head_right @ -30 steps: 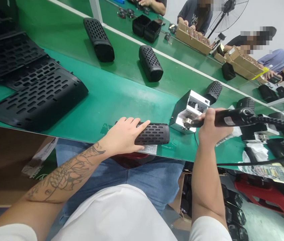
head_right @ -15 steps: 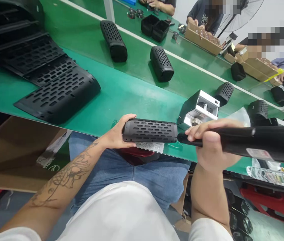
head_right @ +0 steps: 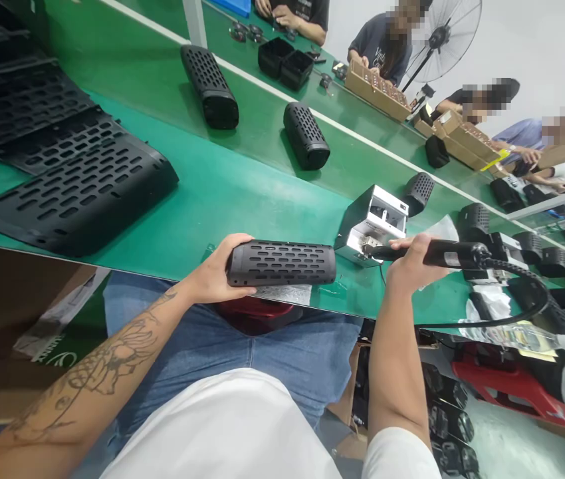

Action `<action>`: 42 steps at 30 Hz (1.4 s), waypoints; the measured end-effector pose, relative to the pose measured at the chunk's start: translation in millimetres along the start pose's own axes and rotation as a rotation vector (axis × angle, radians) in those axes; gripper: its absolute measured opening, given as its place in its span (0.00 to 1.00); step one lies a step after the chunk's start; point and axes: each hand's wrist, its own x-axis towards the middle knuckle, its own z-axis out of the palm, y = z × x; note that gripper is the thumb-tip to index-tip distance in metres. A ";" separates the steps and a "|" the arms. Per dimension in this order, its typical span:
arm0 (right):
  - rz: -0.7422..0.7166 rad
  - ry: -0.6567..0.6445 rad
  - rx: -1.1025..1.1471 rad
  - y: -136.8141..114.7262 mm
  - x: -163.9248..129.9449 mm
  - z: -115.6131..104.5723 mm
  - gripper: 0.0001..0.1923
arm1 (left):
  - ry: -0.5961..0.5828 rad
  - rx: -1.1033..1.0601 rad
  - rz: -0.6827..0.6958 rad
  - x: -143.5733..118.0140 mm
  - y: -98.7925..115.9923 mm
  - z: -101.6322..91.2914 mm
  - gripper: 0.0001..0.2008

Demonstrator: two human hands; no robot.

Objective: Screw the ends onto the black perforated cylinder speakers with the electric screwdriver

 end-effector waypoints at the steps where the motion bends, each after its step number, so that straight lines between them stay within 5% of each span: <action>1: 0.004 0.010 0.001 -1.5 -1.8 0.6 0.22 | -0.005 -0.002 0.012 -0.1 0.5 -1.8 0.56; 16: 0.119 0.022 -0.037 -9.5 3.0 3.6 0.25 | 0.081 -0.007 0.083 -8.7 -19.4 2.9 0.65; 23: 0.248 -0.160 -0.097 -13.4 9.8 6.4 0.28 | 0.086 -0.021 0.097 -6.9 -20.2 4.8 0.65; 28: 0.337 -0.191 0.056 -71.0 7.3 5.7 0.27 | 0.086 -0.056 0.101 -2.8 -15.1 7.4 0.64; 31: 0.386 -0.393 0.350 -127.3 -8.1 9.2 0.20 | 0.084 -0.080 0.108 -0.5 -11.8 7.6 0.64; 36: 0.428 -0.708 0.689 -185.4 -53.3 55.6 0.16 | 0.087 -0.107 0.142 1.7 -10.2 9.5 0.63; 42: 0.410 -0.826 0.768 -179.4 -95.0 121.3 0.16 | 0.101 -0.172 0.156 3.8 -8.1 16.0 0.61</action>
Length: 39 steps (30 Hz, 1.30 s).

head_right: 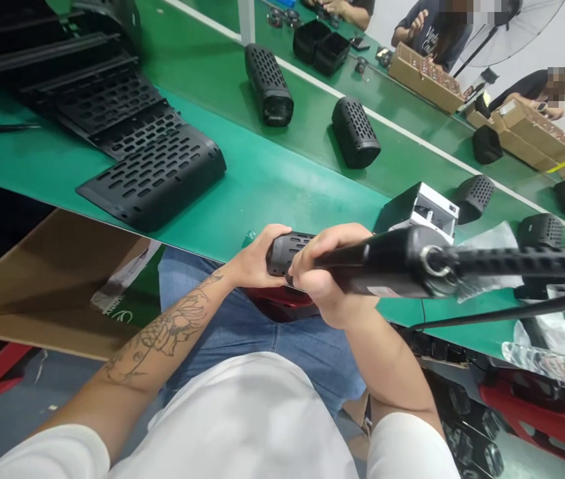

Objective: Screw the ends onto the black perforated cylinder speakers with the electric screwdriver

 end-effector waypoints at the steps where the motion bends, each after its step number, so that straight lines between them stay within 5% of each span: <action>1: 0.006 0.013 -0.013 5.8 1.0 2.3 0.16 | 0.007 -0.007 0.004 0.4 0.0 1.1 0.60; 25: 0.154 -0.195 -0.083 27.0 -7.4 -2.8 0.21 | -0.024 -0.002 -0.106 6.6 12.2 5.1 0.55; 32: 0.128 -0.215 -0.004 21.9 -14.7 -1.3 0.18 | -0.042 0.057 -0.069 -4.3 14.2 -7.9 0.66; 36: -0.016 -0.056 0.081 -27.7 0.1 -43.0 0.24 | -0.003 0.059 -0.186 -20.7 12.4 -20.7 0.59; 39: -0.081 0.253 -0.061 -69.1 -4.5 -99.6 0.27 | 0.129 0.006 -0.307 -6.9 4.6 -25.7 0.55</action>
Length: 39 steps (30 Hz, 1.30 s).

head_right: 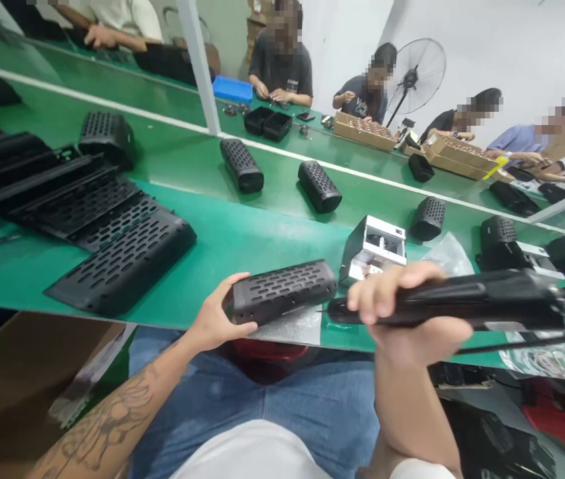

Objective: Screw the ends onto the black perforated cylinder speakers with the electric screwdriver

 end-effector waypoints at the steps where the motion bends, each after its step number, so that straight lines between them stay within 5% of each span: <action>1: -0.017 0.095 -0.031 -8.4 -0.2 -19.7 0.25 | 0.053 -0.039 -0.026 16.9 2.0 3.3 0.54; 3: -0.024 0.218 -0.055 -16.4 -6.4 -53.4 0.21 | 0.180 -0.115 -0.048 70.9 13.8 19.7 0.54; 6: -0.006 0.314 -0.095 -8.0 -20.6 -82.9 0.23 | 0.342 -0.140 -0.058 188.9 50.8 70.5 0.55; 11: -0.117 0.441 -0.214 31.1 -21.7 -98.2 0.22 | 0.220 0.012 -0.187 367.6 110.5 193.4 0.44; 14: -0.153 0.448 -0.271 51.5 -9.5 -106.0 0.29 | 0.122 0.069 -0.207 414.4 115.1 254.6 0.45; 18: -0.153 0.437 -0.360 66.9 1.8 -114.2 0.31 | 0.001 0.158 -0.181 424.9 93.0 300.0 0.52; 21: -0.121 0.369 -0.348 72.3 4.2 -115.7 0.31 | -0.073 0.216 -0.131 418.8 73.6 305.9 0.54; 24: -0.071 0.306 -0.294 74.4 5.9 -113.7 0.31 | -0.128 0.239 -0.043 412.4 62.5 291.1 0.45; 28: 0.002 0.277 -0.249 68.7 6.2 -106.8 0.28 | 0.035 0.351 0.134 414.2 62.4 264.0 0.36; 31: 0.037 0.281 -0.193 58.0 0.0 -98.9 0.25 | 0.213 0.445 -0.082 428.1 68.0 253.8 0.47; 36: 0.018 0.331 -0.151 35.4 -19.1 -88.0 0.25 | 0.234 0.325 -0.528 447.0 74.7 236.0 0.73; 39: 0.024 0.376 -0.149 21.2 -25.5 -85.1 0.27 | 0.234 0.132 -0.630 441.5 83.8 213.4 0.80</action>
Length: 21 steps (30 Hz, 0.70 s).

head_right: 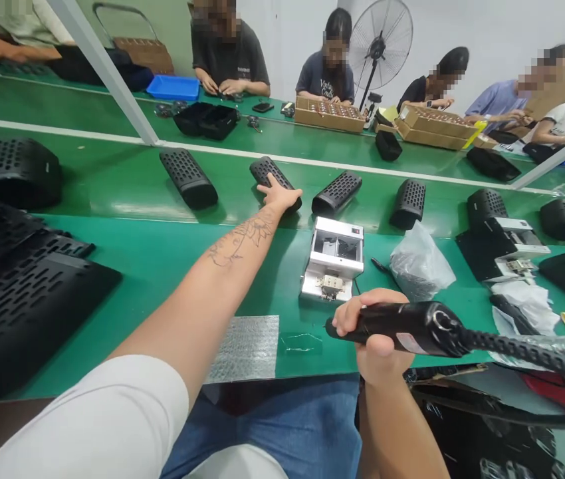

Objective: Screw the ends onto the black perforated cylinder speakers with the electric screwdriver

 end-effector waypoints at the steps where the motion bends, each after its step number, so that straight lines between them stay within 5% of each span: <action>1: -0.009 0.011 0.008 -4.9 -1.5 -0.8 0.26 | -0.017 -0.036 0.007 -3.2 0.5 -12.1 0.80; 4: -0.060 0.000 0.033 -19.8 -7.4 -6.4 0.25 | -0.075 -0.095 0.103 -15.8 -5.8 -65.6 0.70; 6: -0.074 -0.038 0.024 -28.1 -13.1 -13.8 0.27 | -0.135 -0.119 0.195 -27.3 -25.1 -118.6 0.62; 9: -0.082 -0.109 0.014 -35.2 -21.3 -26.3 0.30 | -0.263 -0.069 0.352 -57.5 -83.2 -216.5 0.67; 11: -0.103 -0.150 0.034 -36.7 -24.5 -30.0 0.32 | -0.497 0.154 0.672 -89.4 -132.2 -279.7 0.72; 13: -0.126 -0.159 0.052 -37.0 -25.9 -27.3 0.33 | -0.542 0.375 0.874 -128.8 -176.4 -328.3 0.67; 16: -0.132 -0.138 0.063 -38.0 -27.8 -12.7 0.33 | -0.644 0.679 1.027 -188.2 -214.9 -362.0 0.64; 21: -0.067 -0.215 0.088 -37.9 -38.1 24.4 0.35 | -0.853 0.899 1.174 -232.2 -215.4 -347.2 0.61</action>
